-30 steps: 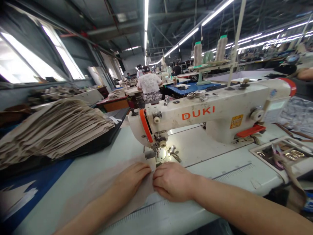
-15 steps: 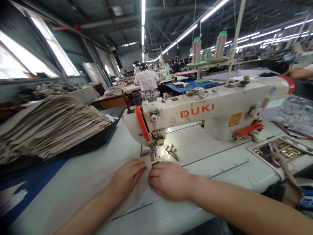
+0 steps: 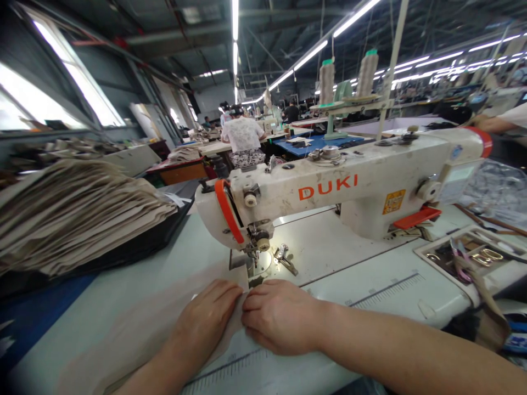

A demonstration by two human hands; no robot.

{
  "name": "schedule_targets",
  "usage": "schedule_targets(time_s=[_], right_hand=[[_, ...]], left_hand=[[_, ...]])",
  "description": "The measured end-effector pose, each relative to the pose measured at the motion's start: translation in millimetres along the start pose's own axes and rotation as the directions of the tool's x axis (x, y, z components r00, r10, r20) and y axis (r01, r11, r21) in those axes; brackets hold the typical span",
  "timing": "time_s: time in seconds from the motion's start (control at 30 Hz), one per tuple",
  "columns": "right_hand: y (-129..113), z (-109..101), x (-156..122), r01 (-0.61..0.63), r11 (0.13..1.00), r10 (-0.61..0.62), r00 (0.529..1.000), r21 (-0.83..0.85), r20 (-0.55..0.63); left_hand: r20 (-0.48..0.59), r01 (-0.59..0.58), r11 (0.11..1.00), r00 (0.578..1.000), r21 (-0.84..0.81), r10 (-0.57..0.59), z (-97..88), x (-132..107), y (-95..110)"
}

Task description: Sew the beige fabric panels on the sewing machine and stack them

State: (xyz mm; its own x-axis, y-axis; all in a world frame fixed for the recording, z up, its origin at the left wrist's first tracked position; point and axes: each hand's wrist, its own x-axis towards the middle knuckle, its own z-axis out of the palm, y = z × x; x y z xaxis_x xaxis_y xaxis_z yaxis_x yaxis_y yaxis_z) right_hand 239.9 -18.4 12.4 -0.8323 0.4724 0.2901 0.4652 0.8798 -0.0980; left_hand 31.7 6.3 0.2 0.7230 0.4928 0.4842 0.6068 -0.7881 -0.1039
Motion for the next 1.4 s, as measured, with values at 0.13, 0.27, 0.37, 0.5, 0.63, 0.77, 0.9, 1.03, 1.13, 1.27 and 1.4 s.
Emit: schedule_targets(time_s=[0.13,0.27,0.37,0.5,0.63,0.77,0.9,1.03,1.13,1.27,1.4], right_hand=[[0,-1,0,0.002,1.0,-0.002,1.0,0.005,0.013],[0,1,-1,-0.005,1.0,0.005,1.0,0.022,-0.003],[0,2,-1,-0.008,1.0,0.008,1.0,0.027,-0.008],[0,0,0,-0.013,0.999,0.013,1.0,0.029,0.004],[1,0,0,-0.012,0.999,0.013,1.0,0.052,-0.01],[5,2,0,-0.05,0.995,0.054,0.998,0.091,-0.042],[11,3,3,-0.19,0.98,0.195,0.976,0.061,-0.099],[14,5,8,-0.265,0.964,0.265,0.961,0.018,-0.083],[14,5,10,-0.279,0.96,0.279,0.958,0.001,-0.062],[14,3,11,-0.285,0.959,0.284,0.957,-0.009,-0.051],[21,4,15,-0.298,0.954,0.295,0.954,-0.044,-0.059]], left_hand=[[-0.039,-0.018,1.0,0.999,0.001,0.018,1.4,-1,0],[-0.055,-0.017,1.0,0.998,-0.016,0.016,3.6,-3,-2],[-0.085,-0.03,0.999,0.996,-0.011,0.029,4.5,-3,-2],[-0.124,-0.056,0.998,0.991,0.009,0.057,4.2,-2,-2],[-0.118,-0.054,0.998,0.991,0.02,0.056,4.3,-3,-1],[-0.086,-0.044,0.998,0.995,0.036,0.047,3.7,-4,-1],[-0.046,-0.024,0.998,0.999,0.057,0.026,1.5,-4,1],[-0.002,-0.04,0.996,0.999,0.081,0.04,-0.1,-8,1],[0.038,0.019,0.999,0.999,0.041,-0.021,-1.0,-14,0],[0.067,0.061,0.998,0.996,-0.02,-0.06,-1.1,-17,-2],[0.083,0.069,0.997,0.994,-0.039,-0.065,6.8,-6,-11]])
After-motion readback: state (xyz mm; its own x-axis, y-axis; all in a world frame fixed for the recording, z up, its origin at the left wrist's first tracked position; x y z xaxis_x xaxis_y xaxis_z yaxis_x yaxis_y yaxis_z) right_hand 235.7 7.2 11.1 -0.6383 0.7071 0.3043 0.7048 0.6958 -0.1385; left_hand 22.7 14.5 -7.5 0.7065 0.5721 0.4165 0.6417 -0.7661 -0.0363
